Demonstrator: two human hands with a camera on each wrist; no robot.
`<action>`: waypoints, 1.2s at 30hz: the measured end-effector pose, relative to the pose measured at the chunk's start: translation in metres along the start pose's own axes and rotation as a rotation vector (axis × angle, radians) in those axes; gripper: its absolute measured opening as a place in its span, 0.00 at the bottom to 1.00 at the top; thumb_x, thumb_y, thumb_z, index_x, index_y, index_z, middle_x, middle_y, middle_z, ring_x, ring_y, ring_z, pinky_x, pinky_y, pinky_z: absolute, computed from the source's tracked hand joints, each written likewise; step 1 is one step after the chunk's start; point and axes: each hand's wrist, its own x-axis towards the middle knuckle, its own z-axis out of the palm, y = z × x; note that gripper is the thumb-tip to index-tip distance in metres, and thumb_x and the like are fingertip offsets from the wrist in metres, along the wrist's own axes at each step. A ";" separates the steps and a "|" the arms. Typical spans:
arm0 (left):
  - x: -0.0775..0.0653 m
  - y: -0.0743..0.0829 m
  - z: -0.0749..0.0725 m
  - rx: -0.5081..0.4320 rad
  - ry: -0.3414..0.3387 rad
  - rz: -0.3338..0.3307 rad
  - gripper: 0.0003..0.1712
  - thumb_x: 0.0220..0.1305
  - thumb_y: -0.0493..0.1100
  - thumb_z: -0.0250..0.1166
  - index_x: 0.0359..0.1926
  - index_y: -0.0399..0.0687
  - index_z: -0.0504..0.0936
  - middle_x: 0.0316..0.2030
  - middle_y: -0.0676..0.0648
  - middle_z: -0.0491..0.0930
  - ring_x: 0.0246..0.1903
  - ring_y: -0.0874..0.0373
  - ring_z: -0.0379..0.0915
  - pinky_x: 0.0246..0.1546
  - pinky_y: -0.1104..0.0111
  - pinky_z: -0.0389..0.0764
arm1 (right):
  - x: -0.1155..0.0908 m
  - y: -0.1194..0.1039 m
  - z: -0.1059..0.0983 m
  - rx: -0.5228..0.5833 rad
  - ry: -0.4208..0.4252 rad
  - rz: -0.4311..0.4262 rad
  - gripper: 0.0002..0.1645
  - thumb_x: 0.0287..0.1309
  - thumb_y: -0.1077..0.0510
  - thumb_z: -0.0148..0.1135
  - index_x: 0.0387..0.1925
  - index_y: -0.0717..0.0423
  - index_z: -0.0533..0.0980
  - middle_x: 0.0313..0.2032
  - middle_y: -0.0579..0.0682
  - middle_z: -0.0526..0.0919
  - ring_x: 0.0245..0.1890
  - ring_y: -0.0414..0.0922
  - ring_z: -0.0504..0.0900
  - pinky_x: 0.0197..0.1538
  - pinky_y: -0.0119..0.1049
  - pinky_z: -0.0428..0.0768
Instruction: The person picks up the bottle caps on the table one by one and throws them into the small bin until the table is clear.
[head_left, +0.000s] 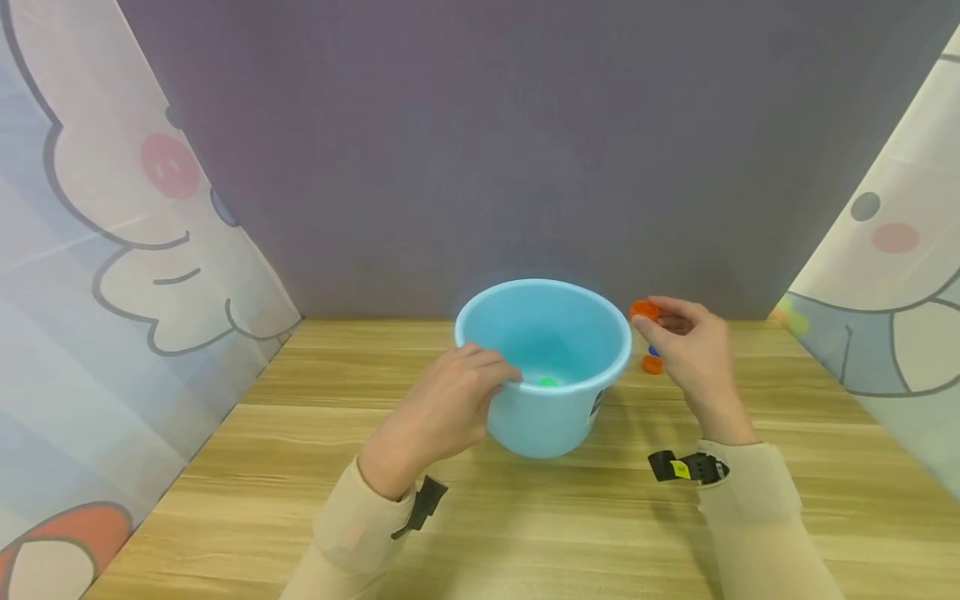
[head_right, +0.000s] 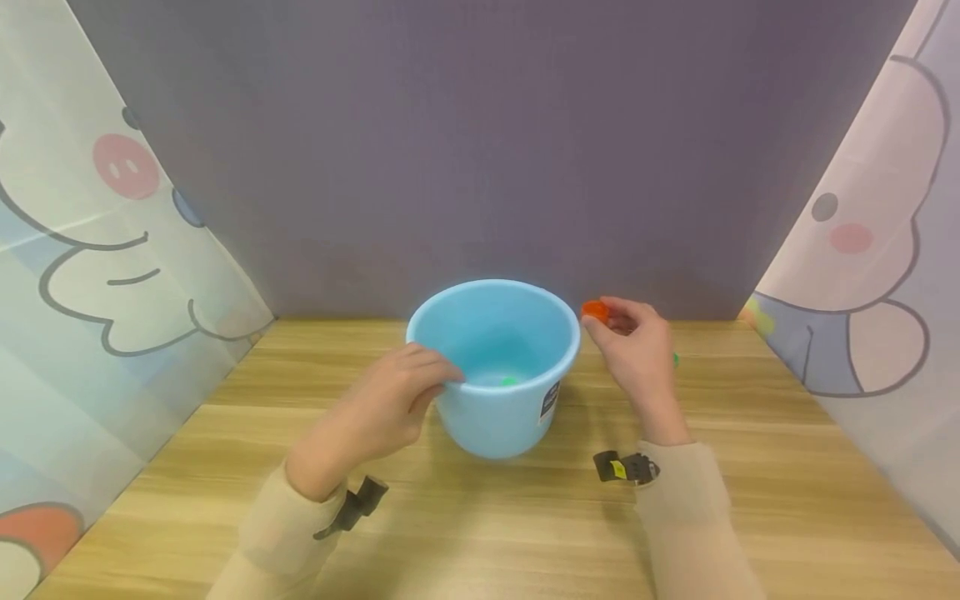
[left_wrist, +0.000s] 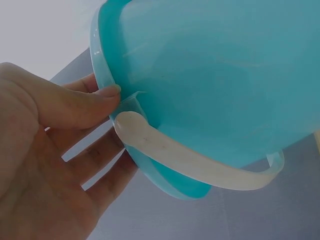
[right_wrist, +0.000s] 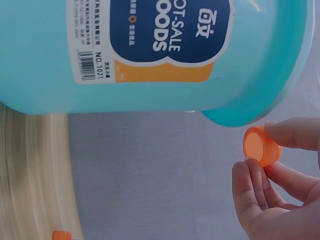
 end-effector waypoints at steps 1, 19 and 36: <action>0.000 0.000 0.000 -0.001 -0.001 0.000 0.23 0.46 0.23 0.73 0.44 0.45 0.87 0.40 0.51 0.86 0.44 0.53 0.78 0.51 0.61 0.80 | 0.000 -0.001 0.000 -0.001 0.002 -0.004 0.31 0.65 0.48 0.67 0.63 0.62 0.76 0.51 0.53 0.76 0.43 0.41 0.73 0.35 0.22 0.76; -0.001 -0.002 0.001 -0.012 0.005 0.001 0.22 0.47 0.22 0.72 0.43 0.45 0.87 0.39 0.51 0.85 0.43 0.53 0.78 0.50 0.62 0.81 | -0.007 -0.021 0.003 0.056 -0.002 -0.039 0.30 0.63 0.49 0.70 0.62 0.59 0.78 0.48 0.48 0.77 0.44 0.40 0.76 0.38 0.23 0.78; -0.003 -0.003 0.001 -0.011 0.016 0.008 0.21 0.49 0.23 0.71 0.43 0.45 0.87 0.40 0.51 0.86 0.43 0.53 0.78 0.49 0.62 0.80 | -0.014 -0.031 0.016 0.072 -0.016 -0.133 0.27 0.63 0.54 0.70 0.60 0.63 0.79 0.49 0.52 0.77 0.43 0.40 0.78 0.45 0.19 0.78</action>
